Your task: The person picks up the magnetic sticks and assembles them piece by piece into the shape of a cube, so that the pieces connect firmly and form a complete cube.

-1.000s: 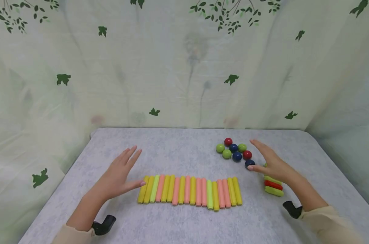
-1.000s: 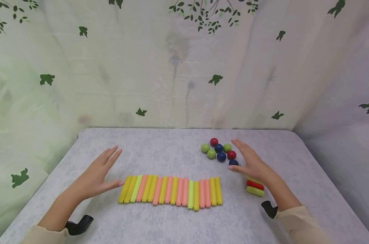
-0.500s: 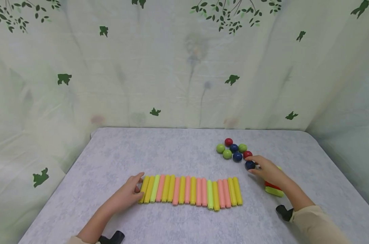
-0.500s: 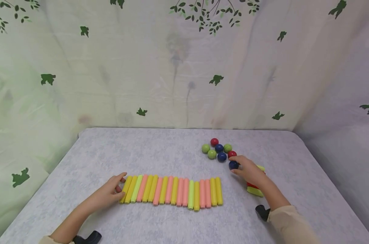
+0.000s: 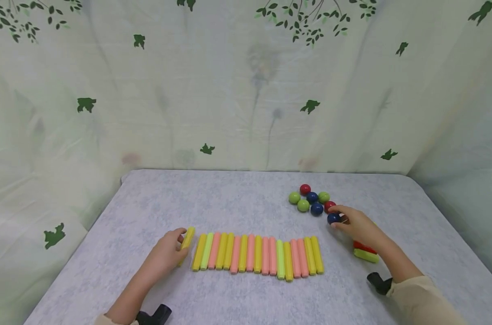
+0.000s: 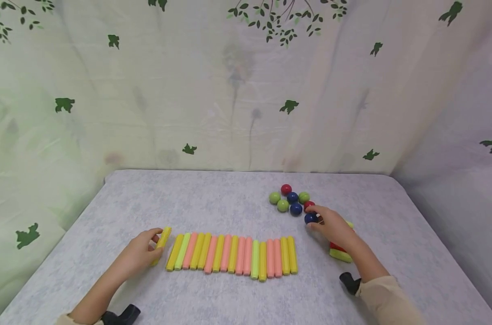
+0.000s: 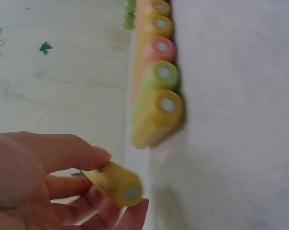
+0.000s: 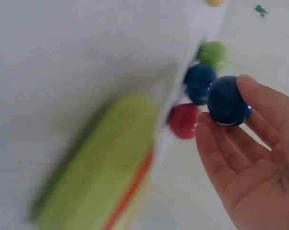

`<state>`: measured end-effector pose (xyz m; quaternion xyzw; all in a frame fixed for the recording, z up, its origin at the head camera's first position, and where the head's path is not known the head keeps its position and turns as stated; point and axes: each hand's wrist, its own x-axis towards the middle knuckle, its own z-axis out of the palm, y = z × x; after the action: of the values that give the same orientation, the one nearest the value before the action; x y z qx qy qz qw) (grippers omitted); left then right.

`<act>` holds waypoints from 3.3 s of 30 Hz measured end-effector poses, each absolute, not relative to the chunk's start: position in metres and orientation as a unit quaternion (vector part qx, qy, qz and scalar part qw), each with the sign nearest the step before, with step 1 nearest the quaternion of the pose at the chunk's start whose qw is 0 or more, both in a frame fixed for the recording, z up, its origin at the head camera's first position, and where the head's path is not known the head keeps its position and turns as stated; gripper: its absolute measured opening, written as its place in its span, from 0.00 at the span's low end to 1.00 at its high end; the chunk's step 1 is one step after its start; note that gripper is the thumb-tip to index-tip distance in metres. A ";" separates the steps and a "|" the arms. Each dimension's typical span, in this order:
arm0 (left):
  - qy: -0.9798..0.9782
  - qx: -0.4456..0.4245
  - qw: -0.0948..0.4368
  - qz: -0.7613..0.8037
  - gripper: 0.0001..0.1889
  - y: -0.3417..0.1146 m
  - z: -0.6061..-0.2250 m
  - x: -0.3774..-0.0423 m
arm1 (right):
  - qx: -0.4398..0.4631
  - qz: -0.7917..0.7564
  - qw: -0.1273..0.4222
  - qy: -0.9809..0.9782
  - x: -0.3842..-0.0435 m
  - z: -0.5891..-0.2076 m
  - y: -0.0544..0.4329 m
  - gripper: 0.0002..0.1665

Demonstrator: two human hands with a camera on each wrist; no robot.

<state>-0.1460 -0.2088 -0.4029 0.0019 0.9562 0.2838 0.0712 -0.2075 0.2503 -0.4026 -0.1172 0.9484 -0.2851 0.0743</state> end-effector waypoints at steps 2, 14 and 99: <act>0.956 0.014 0.040 0.291 0.25 -0.206 -0.398 -0.146 | -0.131 -0.303 0.055 0.942 -0.205 -0.396 0.244 0.27; 0.906 0.158 -0.033 0.391 0.23 -0.144 -0.386 -0.147 | -0.260 -0.461 -0.004 0.848 -0.190 -0.366 0.167 0.24; 0.663 0.115 0.057 0.737 0.34 -0.139 -0.376 -0.163 | -0.049 -0.340 0.115 0.932 -0.170 -0.418 0.193 0.23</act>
<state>-0.1630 -0.1394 -0.3764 0.1154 0.6631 0.7374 0.0572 -0.1702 0.1935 -0.4181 -0.0486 0.9321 -0.3402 0.1147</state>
